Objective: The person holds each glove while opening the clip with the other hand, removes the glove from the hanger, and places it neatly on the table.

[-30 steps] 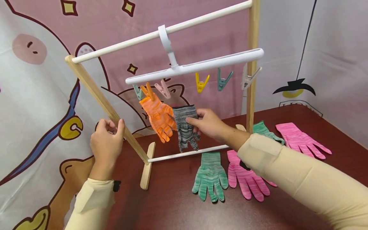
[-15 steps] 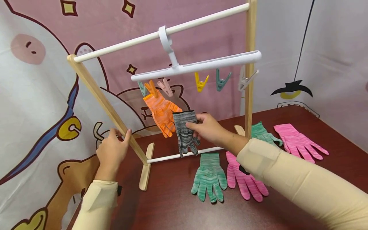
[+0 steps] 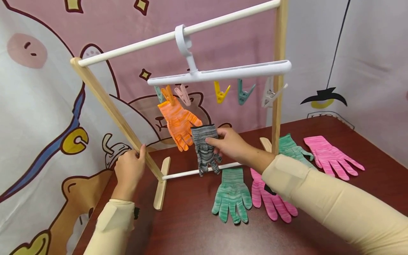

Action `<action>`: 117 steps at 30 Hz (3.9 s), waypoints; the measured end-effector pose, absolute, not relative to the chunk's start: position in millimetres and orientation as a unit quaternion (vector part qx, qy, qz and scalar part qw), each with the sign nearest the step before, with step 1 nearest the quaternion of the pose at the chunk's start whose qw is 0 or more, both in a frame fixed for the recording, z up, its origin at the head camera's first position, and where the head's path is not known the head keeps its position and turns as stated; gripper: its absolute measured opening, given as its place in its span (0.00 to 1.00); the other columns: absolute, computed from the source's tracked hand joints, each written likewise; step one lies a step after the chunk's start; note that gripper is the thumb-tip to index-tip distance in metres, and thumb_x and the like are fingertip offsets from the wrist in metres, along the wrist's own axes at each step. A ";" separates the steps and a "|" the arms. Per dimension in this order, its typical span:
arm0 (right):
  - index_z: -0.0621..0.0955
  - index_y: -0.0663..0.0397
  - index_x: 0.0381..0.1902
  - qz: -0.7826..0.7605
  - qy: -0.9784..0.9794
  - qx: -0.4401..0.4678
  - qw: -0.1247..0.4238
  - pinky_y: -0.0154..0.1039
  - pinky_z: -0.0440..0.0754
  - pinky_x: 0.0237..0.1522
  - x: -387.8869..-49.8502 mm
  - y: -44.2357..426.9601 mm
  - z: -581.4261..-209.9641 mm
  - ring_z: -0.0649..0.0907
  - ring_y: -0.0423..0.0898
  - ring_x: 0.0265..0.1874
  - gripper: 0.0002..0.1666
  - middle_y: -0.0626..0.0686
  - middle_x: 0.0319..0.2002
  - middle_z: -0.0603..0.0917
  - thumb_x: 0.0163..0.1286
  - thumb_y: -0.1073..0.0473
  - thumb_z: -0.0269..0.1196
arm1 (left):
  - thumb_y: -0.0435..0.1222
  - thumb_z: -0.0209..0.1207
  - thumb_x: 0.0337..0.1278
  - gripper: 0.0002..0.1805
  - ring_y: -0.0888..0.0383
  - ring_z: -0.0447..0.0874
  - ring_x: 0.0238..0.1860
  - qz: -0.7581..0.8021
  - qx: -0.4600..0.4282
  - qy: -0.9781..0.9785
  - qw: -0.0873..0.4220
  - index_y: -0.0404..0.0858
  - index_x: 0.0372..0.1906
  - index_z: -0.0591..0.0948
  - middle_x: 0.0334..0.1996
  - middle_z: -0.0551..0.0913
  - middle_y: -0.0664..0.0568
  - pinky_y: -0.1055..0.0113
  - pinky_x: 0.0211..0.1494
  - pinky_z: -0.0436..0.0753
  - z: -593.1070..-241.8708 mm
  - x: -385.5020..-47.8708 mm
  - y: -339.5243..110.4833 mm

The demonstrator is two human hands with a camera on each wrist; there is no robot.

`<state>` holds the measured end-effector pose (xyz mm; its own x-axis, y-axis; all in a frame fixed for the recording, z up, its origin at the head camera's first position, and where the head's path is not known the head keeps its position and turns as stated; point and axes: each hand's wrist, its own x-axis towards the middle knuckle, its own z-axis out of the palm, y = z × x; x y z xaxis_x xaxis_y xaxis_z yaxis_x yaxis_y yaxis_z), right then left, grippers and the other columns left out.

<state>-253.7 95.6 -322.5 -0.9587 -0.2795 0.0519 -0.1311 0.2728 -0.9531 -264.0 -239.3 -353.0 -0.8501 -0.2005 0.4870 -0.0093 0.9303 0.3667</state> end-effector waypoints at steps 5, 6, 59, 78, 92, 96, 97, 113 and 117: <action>0.76 0.59 0.28 -0.586 0.798 -0.125 0.058 0.38 0.79 0.30 -253.5 92.9 -325.0 0.80 0.45 0.24 0.17 0.49 0.21 0.80 0.72 0.53 0.63 | 0.56 0.47 0.73 0.33 0.41 0.82 0.20 -0.176 0.058 -0.949 0.254 0.37 0.19 0.81 0.17 0.83 0.42 0.52 0.18 0.72 -351.7 -261.5 -238.3; 0.75 0.56 0.24 -0.583 0.801 -0.125 0.056 0.37 0.78 0.30 -253.4 92.4 -325.3 0.78 0.44 0.23 0.19 0.48 0.21 0.79 0.72 0.53 0.64 | 0.56 0.47 0.73 0.33 0.41 0.82 0.20 -0.176 0.059 -0.950 0.252 0.38 0.19 0.80 0.17 0.83 0.42 0.52 0.19 0.72 -351.6 -261.2 -238.0; 0.78 0.64 0.50 -0.616 0.721 -0.190 0.253 0.34 0.79 0.20 -215.9 37.9 -375.4 0.81 0.42 0.14 0.13 0.50 0.21 0.77 0.73 0.61 0.61 | 0.54 0.47 0.74 0.32 0.42 0.81 0.21 -0.195 0.070 -0.945 0.253 0.39 0.16 0.78 0.16 0.81 0.43 0.52 0.21 0.73 -351.6 -257.6 -233.0; 0.62 0.63 0.74 -0.547 0.772 -0.162 0.281 0.45 0.84 0.24 -232.8 48.4 -396.8 0.82 0.46 0.15 0.34 0.64 0.62 0.77 0.74 0.64 0.59 | 0.55 0.46 0.75 0.34 0.42 0.81 0.20 -0.194 0.064 -0.943 0.262 0.38 0.15 0.78 0.15 0.80 0.43 0.52 0.20 0.72 -353.2 -259.6 -233.1; 0.78 0.56 0.57 -0.400 0.851 -0.241 0.241 0.35 0.75 0.14 -234.4 46.1 -397.3 0.84 0.52 0.14 0.17 0.54 0.31 0.87 0.72 0.68 0.59 | 0.53 0.48 0.75 0.32 0.44 0.80 0.18 -0.196 0.065 -0.944 0.257 0.37 0.17 0.79 0.16 0.81 0.42 0.54 0.19 0.70 -352.9 -259.2 -233.7; 0.75 0.56 0.63 -0.396 0.857 -0.225 0.242 0.36 0.76 0.14 -234.5 45.2 -398.7 0.83 0.50 0.14 0.23 0.59 0.49 0.85 0.71 0.70 0.59 | 0.53 0.48 0.75 0.32 0.44 0.79 0.18 -0.197 0.063 -0.945 0.255 0.37 0.16 0.78 0.15 0.80 0.43 0.54 0.19 0.70 -353.6 -259.0 -232.8; 0.74 0.55 0.65 -0.395 0.858 -0.221 0.241 0.37 0.76 0.14 -234.4 44.9 -398.9 0.83 0.50 0.14 0.25 0.59 0.53 0.84 0.71 0.70 0.59 | 0.52 0.48 0.75 0.31 0.44 0.79 0.18 -0.196 0.063 -0.944 0.256 0.38 0.16 0.77 0.15 0.79 0.43 0.54 0.19 0.71 -354.2 -259.0 -232.8; 0.69 0.57 0.69 -0.409 0.861 -0.183 0.241 0.42 0.85 0.29 -237.4 48.6 -398.3 0.85 0.47 0.24 0.31 0.69 0.65 0.72 0.69 0.73 0.59 | 0.53 0.46 0.75 0.32 0.41 0.81 0.20 -0.194 0.065 -0.943 0.262 0.38 0.17 0.78 0.16 0.81 0.42 0.51 0.20 0.72 -353.3 -257.7 -233.7; 0.70 0.57 0.68 -0.420 0.855 -0.180 0.243 0.39 0.82 0.29 -237.1 45.9 -401.8 0.83 0.46 0.24 0.30 0.69 0.67 0.71 0.69 0.73 0.59 | 0.54 0.46 0.75 0.33 0.43 0.80 0.19 -0.195 0.065 -0.943 0.261 0.38 0.16 0.77 0.16 0.80 0.43 0.53 0.20 0.72 -353.6 -257.9 -233.1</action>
<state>-237.1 45.9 -401.8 -0.8168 -0.5130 -0.2639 -0.1046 0.5817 -0.8067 -257.9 -233.1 -353.6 -0.8552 -0.2247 0.4670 -0.0216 0.9157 0.4012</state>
